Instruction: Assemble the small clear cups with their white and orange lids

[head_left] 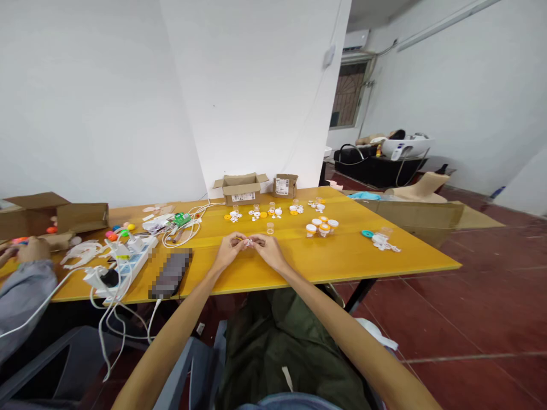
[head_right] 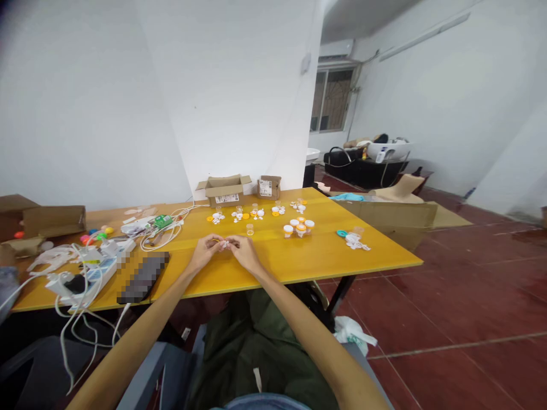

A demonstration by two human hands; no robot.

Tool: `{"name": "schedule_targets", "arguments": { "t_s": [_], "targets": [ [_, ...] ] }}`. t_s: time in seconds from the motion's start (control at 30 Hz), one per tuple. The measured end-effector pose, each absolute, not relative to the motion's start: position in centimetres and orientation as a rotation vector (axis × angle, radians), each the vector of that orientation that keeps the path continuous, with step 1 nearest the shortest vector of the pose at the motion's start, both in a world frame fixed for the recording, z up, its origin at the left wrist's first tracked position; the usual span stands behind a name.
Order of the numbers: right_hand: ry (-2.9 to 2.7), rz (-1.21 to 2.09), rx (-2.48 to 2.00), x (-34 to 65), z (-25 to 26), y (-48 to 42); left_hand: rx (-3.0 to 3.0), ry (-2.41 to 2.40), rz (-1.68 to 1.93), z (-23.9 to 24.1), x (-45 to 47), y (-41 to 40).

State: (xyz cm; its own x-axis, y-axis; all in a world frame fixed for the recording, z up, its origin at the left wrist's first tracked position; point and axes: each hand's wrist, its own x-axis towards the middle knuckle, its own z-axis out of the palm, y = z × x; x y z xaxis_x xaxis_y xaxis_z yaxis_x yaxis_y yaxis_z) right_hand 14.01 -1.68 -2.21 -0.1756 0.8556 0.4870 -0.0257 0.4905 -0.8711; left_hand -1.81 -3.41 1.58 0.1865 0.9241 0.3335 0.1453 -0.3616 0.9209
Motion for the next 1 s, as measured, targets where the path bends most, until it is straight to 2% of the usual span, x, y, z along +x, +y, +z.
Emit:
{"name": "schedule_targets", "arguments": {
  "t_s": [1.0],
  "targets": [
    [-1.574,0.953,-0.744,14.07,-2.19,-1.62,1.641,0.943,1.244,1.86,-1.8,-3.61]
  ]
}}
